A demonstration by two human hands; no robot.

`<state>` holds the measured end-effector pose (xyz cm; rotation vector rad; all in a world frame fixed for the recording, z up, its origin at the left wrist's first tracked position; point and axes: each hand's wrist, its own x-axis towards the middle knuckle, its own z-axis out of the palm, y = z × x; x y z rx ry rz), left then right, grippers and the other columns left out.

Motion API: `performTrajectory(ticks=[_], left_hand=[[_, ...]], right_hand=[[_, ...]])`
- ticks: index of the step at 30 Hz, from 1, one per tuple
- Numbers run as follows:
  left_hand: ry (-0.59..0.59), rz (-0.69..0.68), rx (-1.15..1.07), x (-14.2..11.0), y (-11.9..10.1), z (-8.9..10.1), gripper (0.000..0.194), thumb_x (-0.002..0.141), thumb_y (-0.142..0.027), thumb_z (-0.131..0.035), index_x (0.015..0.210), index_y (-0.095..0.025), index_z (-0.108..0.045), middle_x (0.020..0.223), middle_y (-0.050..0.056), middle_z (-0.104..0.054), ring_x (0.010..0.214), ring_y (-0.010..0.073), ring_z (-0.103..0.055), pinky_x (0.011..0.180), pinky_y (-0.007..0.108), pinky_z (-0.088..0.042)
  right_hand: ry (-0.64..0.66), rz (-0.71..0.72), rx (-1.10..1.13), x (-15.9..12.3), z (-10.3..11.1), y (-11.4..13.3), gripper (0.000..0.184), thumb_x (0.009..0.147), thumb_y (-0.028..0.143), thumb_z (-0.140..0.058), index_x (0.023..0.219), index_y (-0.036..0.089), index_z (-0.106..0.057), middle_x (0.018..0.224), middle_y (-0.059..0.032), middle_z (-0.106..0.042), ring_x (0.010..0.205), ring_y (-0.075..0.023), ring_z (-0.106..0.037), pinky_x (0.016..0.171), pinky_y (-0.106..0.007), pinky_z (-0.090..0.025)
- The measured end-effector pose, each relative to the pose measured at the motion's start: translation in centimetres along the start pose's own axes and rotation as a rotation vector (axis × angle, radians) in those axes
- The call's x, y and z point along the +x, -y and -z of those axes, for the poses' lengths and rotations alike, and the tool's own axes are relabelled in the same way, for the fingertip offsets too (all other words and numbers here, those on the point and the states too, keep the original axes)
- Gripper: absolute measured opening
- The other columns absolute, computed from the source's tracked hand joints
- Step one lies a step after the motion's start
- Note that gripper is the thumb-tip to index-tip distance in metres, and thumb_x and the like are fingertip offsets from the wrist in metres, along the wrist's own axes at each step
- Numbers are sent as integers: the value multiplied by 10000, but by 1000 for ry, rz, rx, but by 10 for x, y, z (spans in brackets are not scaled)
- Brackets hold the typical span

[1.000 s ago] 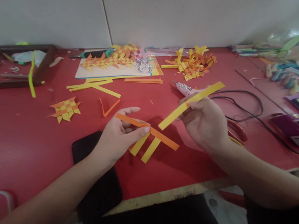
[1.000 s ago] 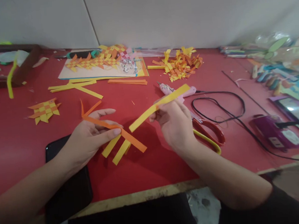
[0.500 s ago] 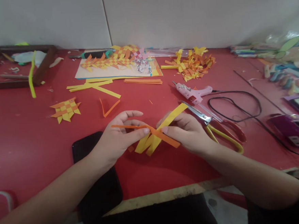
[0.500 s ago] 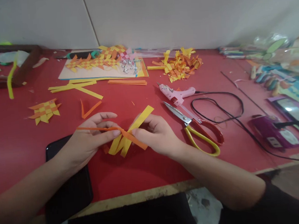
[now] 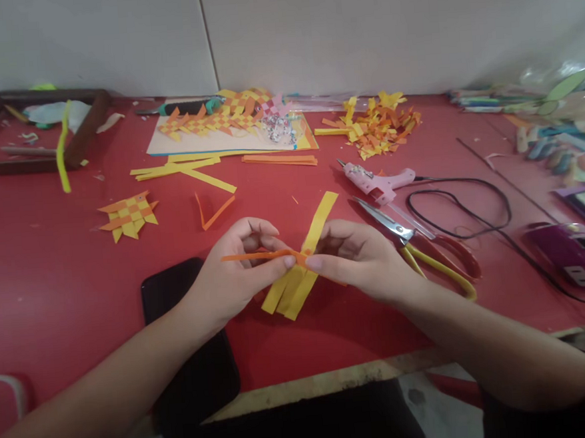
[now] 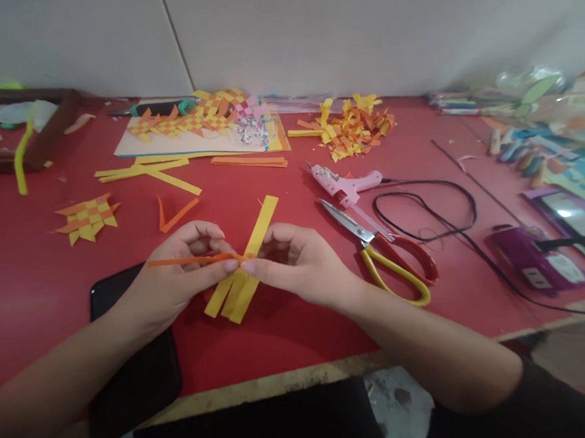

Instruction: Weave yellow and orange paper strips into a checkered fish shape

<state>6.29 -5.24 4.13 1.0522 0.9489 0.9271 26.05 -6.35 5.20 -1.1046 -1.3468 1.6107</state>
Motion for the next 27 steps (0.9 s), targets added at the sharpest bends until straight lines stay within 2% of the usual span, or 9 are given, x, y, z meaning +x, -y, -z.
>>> performTrajectory(ticks=[4,9,12,14,18,21,24,27], left_hand=[[3,27,-31,-2,2,2,278,756,-228,-820,929,-201,-605,818,-38,-651,727,84,-648,653,179,-534],[-30,120,-110,-4,-3,3,306,770,-301,-821,975,-203,-615,775,-38,-664,726,108,-678,708,224,-582],[-60,161,-104,-4,-7,1,313,814,-398,-767,997,-194,-616,747,-30,-652,701,130,-684,675,246,-589],[-37,166,-54,-5,-7,0,372,808,-446,-765,1036,-200,-605,748,-29,-650,692,126,-675,644,227,-571],[62,62,37,-6,-6,2,602,704,-505,-843,1136,-202,-554,880,19,-707,777,137,-682,673,215,-550],[34,-62,36,-7,-6,4,638,734,-596,-777,1154,-178,-542,1045,82,-710,876,163,-687,764,262,-568],[-7,-18,52,-7,-6,3,547,776,-409,-786,1191,-183,-510,1003,59,-714,867,149,-693,749,245,-569],[31,55,65,-6,-3,1,566,754,-208,-762,1245,-193,-480,945,23,-720,841,131,-702,745,225,-569]], right_hand=[[-58,-26,-98,1,2,0,271,727,378,-820,755,173,-646,719,2,-638,665,-122,-603,627,-269,-502],[-94,-66,-127,2,3,0,249,762,385,-773,796,160,-673,775,-23,-678,709,-135,-627,662,-281,-513],[-95,-59,-126,2,4,0,251,750,386,-778,770,156,-677,741,-18,-669,670,-122,-613,619,-261,-494],[-86,-53,-144,2,5,1,260,745,395,-784,754,157,-679,717,-14,-663,636,-114,-598,586,-253,-478],[-83,-66,-201,2,5,1,305,714,438,-804,725,158,-683,682,-12,-656,597,-111,-584,553,-249,-463],[-92,-88,-205,2,4,1,302,693,433,-816,728,159,-695,692,-14,-670,607,-112,-595,561,-245,-468],[-94,-108,-178,2,3,1,263,676,392,-827,758,167,-718,714,-13,-693,632,-113,-615,588,-241,-486],[-89,-107,-180,3,4,1,221,689,365,-806,767,175,-724,720,-11,-706,630,-113,-621,593,-241,-492]])
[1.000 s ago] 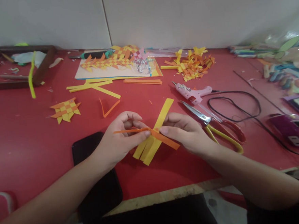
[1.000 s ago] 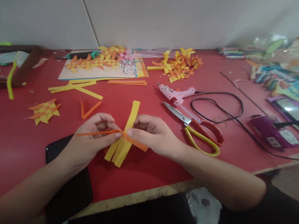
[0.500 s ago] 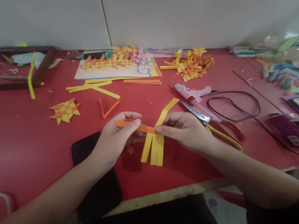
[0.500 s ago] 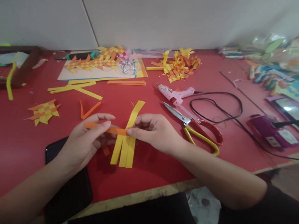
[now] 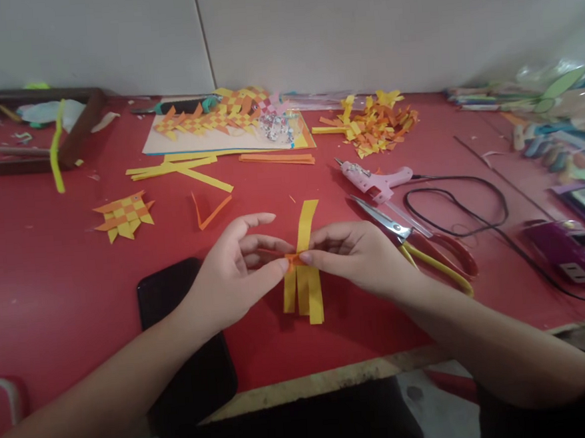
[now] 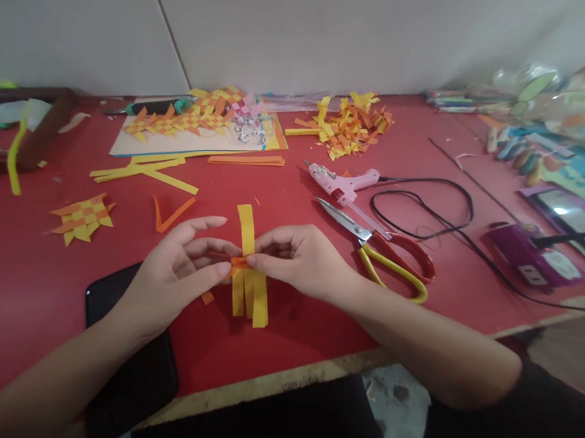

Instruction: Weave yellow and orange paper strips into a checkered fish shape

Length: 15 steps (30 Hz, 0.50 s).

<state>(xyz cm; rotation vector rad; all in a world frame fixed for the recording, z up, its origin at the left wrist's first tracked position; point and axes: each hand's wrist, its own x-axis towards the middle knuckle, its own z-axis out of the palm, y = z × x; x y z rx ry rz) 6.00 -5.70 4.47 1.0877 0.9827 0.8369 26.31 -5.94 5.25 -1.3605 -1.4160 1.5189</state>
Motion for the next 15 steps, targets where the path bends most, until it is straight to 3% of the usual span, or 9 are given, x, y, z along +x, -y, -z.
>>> performTrajectory(ticks=[3,5,8,10,12,15], left_hand=[[34,15,27,2,3,1,565,758,-142,-704,1273,-211,-483,988,19,-726,853,136,-715,771,249,-580],[46,-20,82,1,2,3,446,808,-139,-623,1239,-220,-543,1023,24,-733,919,149,-715,801,267,-576],[32,-158,300,-3,-2,4,209,889,-183,-506,985,-212,-689,1019,26,-745,976,152,-694,827,260,-543],[-13,-256,494,-7,-3,3,203,909,-273,-543,768,-198,-668,920,26,-746,868,158,-691,733,256,-523],[-45,-318,669,-9,-2,2,273,829,-331,-690,635,-189,-562,805,14,-719,769,159,-671,649,253,-488],[-66,-279,630,-8,1,2,220,806,-341,-741,795,-212,-564,765,-24,-680,717,136,-657,654,243,-495]], right_hand=[[-17,5,-30,1,2,-1,196,721,354,-768,770,171,-718,738,-17,-714,631,-113,-625,595,-244,-495],[-33,13,-55,1,3,-1,188,733,349,-755,761,169,-710,723,-13,-705,616,-107,-616,576,-237,-483],[-42,32,-74,0,3,-1,171,734,332,-756,739,170,-701,698,-3,-693,600,-98,-607,564,-227,-473],[-21,31,-72,0,3,-1,161,732,322,-761,766,172,-715,716,-7,-706,621,-103,-621,585,-229,-487],[10,25,-65,-1,2,0,171,728,330,-771,785,174,-730,729,-13,-714,636,-108,-627,594,-232,-494],[25,25,-31,-1,2,2,194,703,346,-804,743,174,-723,687,1,-685,596,-91,-590,555,-217,-467]])
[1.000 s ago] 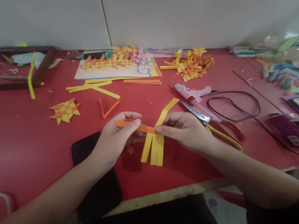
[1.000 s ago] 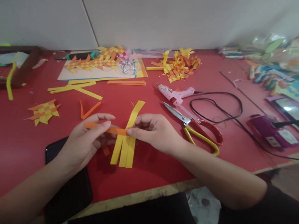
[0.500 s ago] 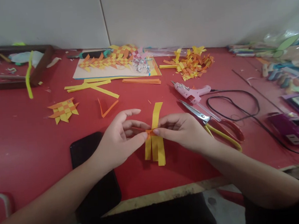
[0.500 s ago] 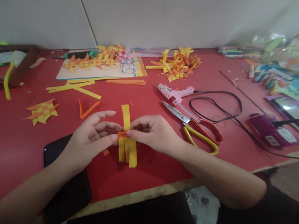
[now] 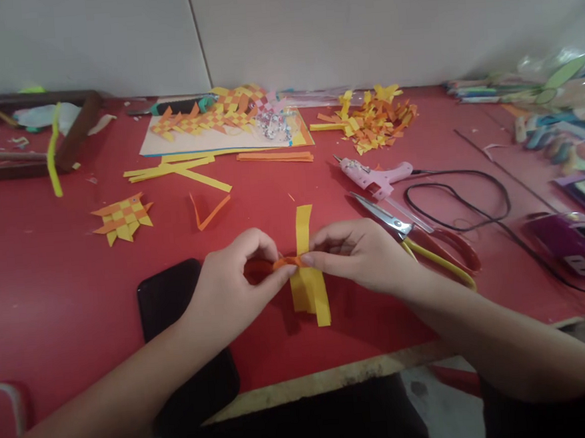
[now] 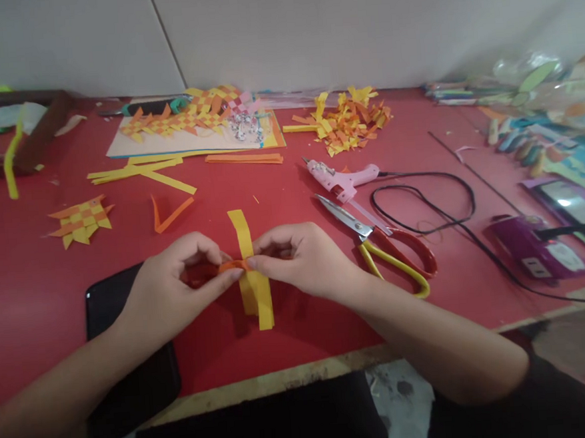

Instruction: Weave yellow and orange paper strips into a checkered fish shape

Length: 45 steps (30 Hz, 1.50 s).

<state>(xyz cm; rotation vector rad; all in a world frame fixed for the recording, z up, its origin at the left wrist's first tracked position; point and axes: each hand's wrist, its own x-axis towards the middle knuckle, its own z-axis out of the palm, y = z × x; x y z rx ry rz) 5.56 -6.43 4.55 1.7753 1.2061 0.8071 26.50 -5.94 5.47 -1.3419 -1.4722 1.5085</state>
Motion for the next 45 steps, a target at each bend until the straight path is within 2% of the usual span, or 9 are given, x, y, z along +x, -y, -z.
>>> performTrajectory(ticks=[4,9,12,17,21,29,36,41,45], left_hand=[[98,136,-238,5,2,2,286,830,-340,-723,1051,-236,-574,783,-35,-689,744,123,-670,682,223,-518],[297,199,-386,10,0,6,236,846,-339,-698,1031,-203,-641,867,6,-718,782,131,-673,707,235,-536],[286,172,-375,9,-2,5,211,846,-354,-697,981,-193,-670,943,30,-718,868,157,-678,771,269,-542],[307,185,-329,8,-5,4,236,820,-355,-722,962,-185,-642,853,17,-682,752,145,-651,640,249,-525],[319,171,-341,8,-3,4,228,814,-299,-736,979,-188,-625,853,8,-682,754,133,-659,667,240,-533],[373,212,-356,9,1,9,272,836,-352,-736,1044,-222,-620,849,-2,-700,796,137,-688,642,200,-512],[425,266,-313,10,0,15,322,789,-353,-758,1057,-218,-642,853,26,-739,767,188,-716,604,246,-524],[343,128,-196,9,-4,13,208,867,-364,-658,1018,-222,-634,849,27,-738,764,186,-713,629,265,-534],[178,-128,164,7,-1,11,118,873,-290,-625,964,-218,-603,819,15,-704,744,184,-663,671,303,-497]], right_hand=[[3,-14,94,0,2,2,243,659,346,-846,695,167,-687,628,26,-633,551,-65,-541,517,-194,-438],[38,-64,136,-1,3,5,277,593,334,-889,694,166,-693,633,22,-641,563,-74,-548,528,-201,-452],[56,-55,134,-3,2,7,284,596,350,-886,677,171,-682,623,25,-634,552,-74,-537,521,-206,-448],[80,-16,73,-5,0,7,275,672,400,-832,709,172,-682,653,9,-645,573,-85,-550,540,-220,-465],[114,7,43,-6,-1,5,257,719,373,-800,716,169,-645,650,15,-622,571,-81,-545,532,-213,-454],[149,41,68,-5,1,2,235,732,332,-809,768,166,-646,702,14,-645,613,-84,-578,571,-211,-464],[147,57,-3,-7,1,6,233,760,367,-778,766,170,-655,710,7,-654,609,-87,-581,554,-212,-462],[131,71,-75,-6,2,3,166,799,328,-717,777,179,-646,699,15,-650,599,-88,-584,544,-213,-453],[56,88,-278,-4,1,-3,88,825,281,-662,799,198,-670,770,-8,-706,710,-132,-659,640,-250,-512]])
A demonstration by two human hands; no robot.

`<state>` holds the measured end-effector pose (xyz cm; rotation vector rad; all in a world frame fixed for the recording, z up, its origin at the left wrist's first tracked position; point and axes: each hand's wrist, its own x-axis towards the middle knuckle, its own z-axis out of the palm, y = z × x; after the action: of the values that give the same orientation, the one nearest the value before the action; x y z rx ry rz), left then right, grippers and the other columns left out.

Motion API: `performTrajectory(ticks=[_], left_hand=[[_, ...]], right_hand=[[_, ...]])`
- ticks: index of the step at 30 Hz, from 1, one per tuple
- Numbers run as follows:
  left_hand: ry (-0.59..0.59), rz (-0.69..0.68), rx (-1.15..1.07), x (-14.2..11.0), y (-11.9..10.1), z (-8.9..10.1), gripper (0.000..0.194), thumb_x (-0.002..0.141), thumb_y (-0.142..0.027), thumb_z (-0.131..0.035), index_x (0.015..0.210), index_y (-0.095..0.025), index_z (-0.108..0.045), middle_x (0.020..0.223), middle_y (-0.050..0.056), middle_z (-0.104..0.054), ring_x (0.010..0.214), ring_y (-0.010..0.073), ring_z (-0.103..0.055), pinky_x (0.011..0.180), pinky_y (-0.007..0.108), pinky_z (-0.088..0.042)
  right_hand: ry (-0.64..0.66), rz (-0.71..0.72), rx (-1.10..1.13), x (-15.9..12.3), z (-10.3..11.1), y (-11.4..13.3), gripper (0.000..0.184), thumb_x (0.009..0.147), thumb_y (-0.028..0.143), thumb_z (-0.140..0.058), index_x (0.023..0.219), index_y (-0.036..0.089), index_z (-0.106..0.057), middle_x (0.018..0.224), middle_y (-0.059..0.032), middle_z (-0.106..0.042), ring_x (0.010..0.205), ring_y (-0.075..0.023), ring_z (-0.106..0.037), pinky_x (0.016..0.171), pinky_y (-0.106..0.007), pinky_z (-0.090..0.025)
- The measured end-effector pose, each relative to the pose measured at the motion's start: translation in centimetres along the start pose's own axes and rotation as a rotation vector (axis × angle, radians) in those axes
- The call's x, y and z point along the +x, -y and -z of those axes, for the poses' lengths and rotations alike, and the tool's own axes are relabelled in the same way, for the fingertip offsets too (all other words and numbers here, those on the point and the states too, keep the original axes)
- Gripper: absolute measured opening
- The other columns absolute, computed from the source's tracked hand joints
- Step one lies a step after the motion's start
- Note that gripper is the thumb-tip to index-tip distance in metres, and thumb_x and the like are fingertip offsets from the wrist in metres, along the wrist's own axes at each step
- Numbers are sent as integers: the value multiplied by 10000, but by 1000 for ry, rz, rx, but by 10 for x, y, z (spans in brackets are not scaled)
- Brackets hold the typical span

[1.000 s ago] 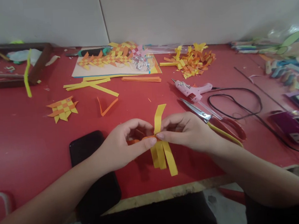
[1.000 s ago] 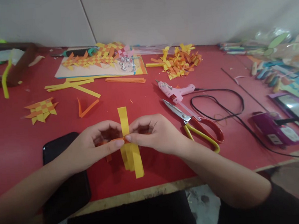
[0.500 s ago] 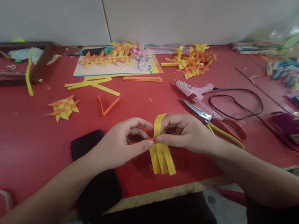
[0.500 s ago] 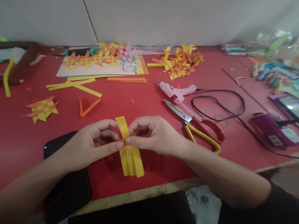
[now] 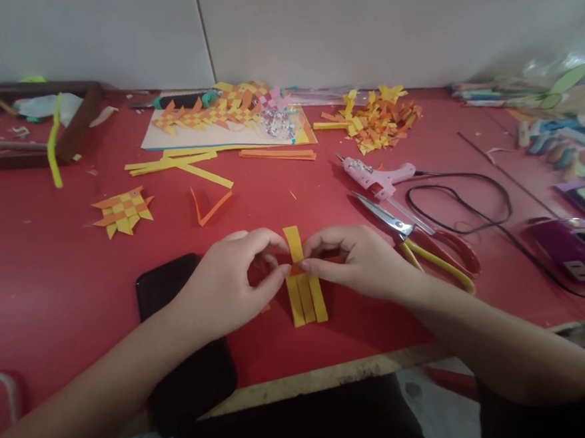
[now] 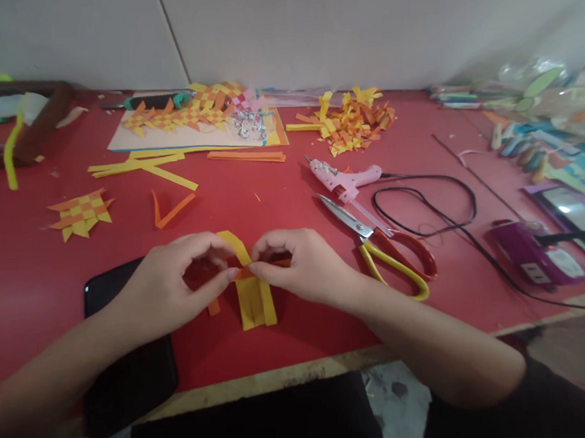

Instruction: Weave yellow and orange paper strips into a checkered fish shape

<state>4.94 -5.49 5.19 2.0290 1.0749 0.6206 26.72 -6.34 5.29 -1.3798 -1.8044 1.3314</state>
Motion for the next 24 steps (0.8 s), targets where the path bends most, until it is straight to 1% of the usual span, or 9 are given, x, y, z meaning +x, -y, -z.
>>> performTrajectory(ticks=[2,4,7,12,14,15,18,21,24], left_hand=[[-40,-80,219,0,3,-1,110,878,-294,-618,935,-208,-581,788,18,-674,736,200,-614,661,325,-453],[-52,-152,396,0,5,-3,122,896,-311,-602,872,-198,-563,743,25,-632,708,211,-550,641,341,-404],[-31,-246,568,-1,6,-5,166,927,-285,-568,793,-187,-563,736,42,-595,701,217,-496,637,353,-367],[-2,-416,614,-5,8,-12,239,984,-149,-444,882,-169,-659,812,62,-657,767,225,-548,693,360,-431],[-10,-483,631,-8,9,-14,295,988,-109,-398,909,-152,-678,841,78,-676,766,225,-579,686,362,-463],[-16,-511,650,-9,9,-15,308,984,-95,-389,905,-140,-683,850,90,-680,760,227,-590,675,364,-478],[-25,-566,724,-14,5,-18,290,951,-63,-421,865,-104,-695,837,118,-680,734,241,-613,640,374,-515],[-23,-581,750,-20,0,-20,256,910,-38,-459,887,-81,-710,814,124,-682,740,264,-635,634,392,-546],[-23,-585,732,-24,-1,-22,260,883,-24,-467,961,-51,-714,879,147,-712,782,280,-660,651,404,-573]], right_hand=[[-55,47,-133,2,-2,-4,44,819,221,-648,826,207,-689,820,-19,-723,770,-150,-672,701,-276,-528],[-114,141,-276,4,-3,-10,77,804,165,-645,826,215,-700,896,-32,-733,858,-173,-666,780,-313,-528],[-157,258,-453,7,-4,-16,61,806,165,-678,842,208,-703,1020,-60,-723,981,-214,-630,879,-374,-500],[-215,323,-604,3,-1,-14,81,822,218,-700,875,184,-648,937,-74,-683,911,-226,-602,818,-377,-491],[-202,379,-618,-1,0,-11,21,856,193,-643,875,187,-646,903,-63,-685,877,-211,-603,806,-365,-492],[-176,407,-620,-3,0,-9,45,868,178,-618,890,189,-655,901,-59,-692,876,-207,-606,812,-363,-496],[-88,490,-619,-9,2,-9,124,896,171,-586,957,197,-692,964,-61,-723,931,-207,-624,878,-383,-511],[-77,601,-625,-13,4,-15,155,936,200,-566,973,203,-716,1015,-61,-742,948,-199,-641,933,-405,-518],[-73,684,-647,-17,6,-23,155,943,199,-576,981,186,-726,995,-58,-758,954,-197,-651,926,-396,-532]])
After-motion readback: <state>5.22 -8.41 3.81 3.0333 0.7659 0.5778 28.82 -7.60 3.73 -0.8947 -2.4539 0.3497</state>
